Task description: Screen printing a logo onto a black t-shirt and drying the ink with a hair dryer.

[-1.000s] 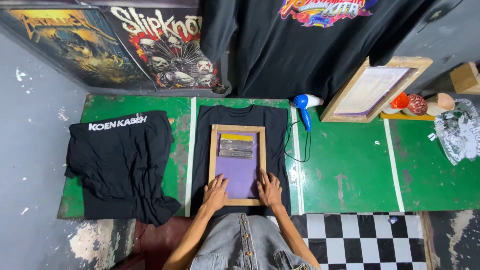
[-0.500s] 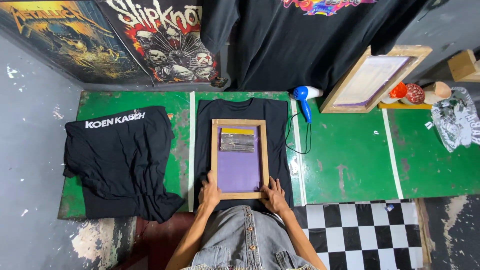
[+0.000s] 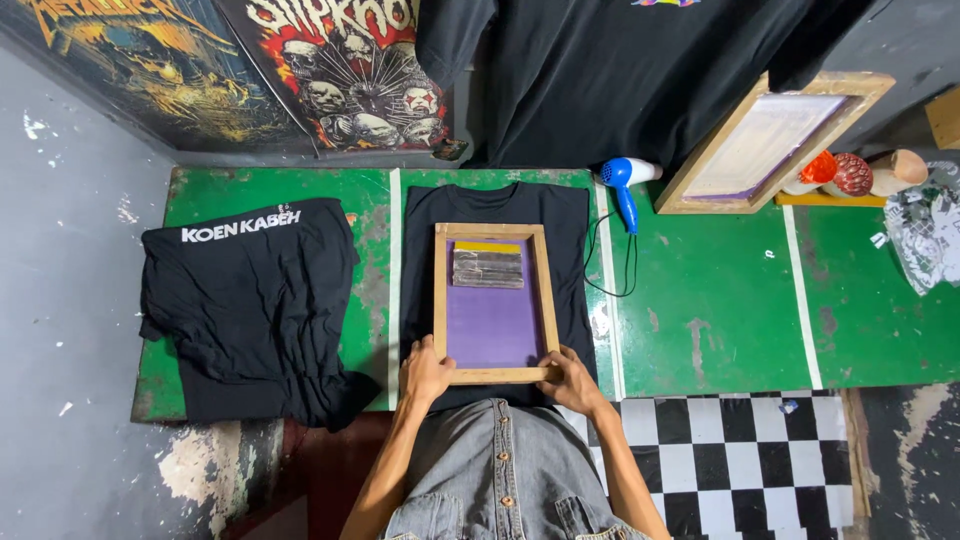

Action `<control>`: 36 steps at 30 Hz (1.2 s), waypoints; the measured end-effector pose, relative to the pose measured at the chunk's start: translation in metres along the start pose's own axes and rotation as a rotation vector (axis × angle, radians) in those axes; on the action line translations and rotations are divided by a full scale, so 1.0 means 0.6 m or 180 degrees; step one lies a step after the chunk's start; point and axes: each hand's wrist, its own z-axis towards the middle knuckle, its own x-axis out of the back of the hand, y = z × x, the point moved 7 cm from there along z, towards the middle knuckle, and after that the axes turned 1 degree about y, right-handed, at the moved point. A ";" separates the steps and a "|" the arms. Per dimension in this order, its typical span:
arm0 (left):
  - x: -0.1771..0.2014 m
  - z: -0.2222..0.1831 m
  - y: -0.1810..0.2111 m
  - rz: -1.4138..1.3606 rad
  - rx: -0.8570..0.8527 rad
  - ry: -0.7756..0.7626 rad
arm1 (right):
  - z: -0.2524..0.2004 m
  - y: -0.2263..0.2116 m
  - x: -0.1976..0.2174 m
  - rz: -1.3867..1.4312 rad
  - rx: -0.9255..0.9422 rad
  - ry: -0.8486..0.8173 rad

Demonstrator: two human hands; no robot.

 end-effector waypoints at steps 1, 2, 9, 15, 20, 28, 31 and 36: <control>0.017 -0.010 0.013 0.0001 0.0004 -0.0003 | -0.008 -0.021 0.005 0.0002 -0.0003 -0.0004; 0.031 -0.019 0.023 -0.0071 0.0053 -0.0085 | -0.016 -0.043 0.010 0.0123 -0.0015 0.0031; 0.082 -0.042 0.063 -0.0106 0.0140 -0.0193 | -0.037 -0.113 0.042 0.0374 -0.0349 0.0187; 0.103 -0.051 0.081 -0.0086 0.0187 -0.0277 | -0.042 -0.124 0.047 0.0495 -0.0698 0.0201; 0.065 -0.033 0.053 0.0094 0.0208 -0.0330 | -0.016 -0.081 0.031 0.0794 -0.0954 0.0196; -0.038 0.015 -0.015 0.0424 0.0376 -0.0390 | 0.070 0.026 0.010 0.0353 -0.0947 0.0062; -0.056 0.031 -0.021 0.0502 0.0411 -0.0429 | 0.119 0.044 0.021 -0.0206 -0.0897 0.0358; -0.072 0.050 -0.026 0.0770 0.0598 -0.0455 | 0.164 -0.027 0.032 -0.0370 -0.0712 0.0706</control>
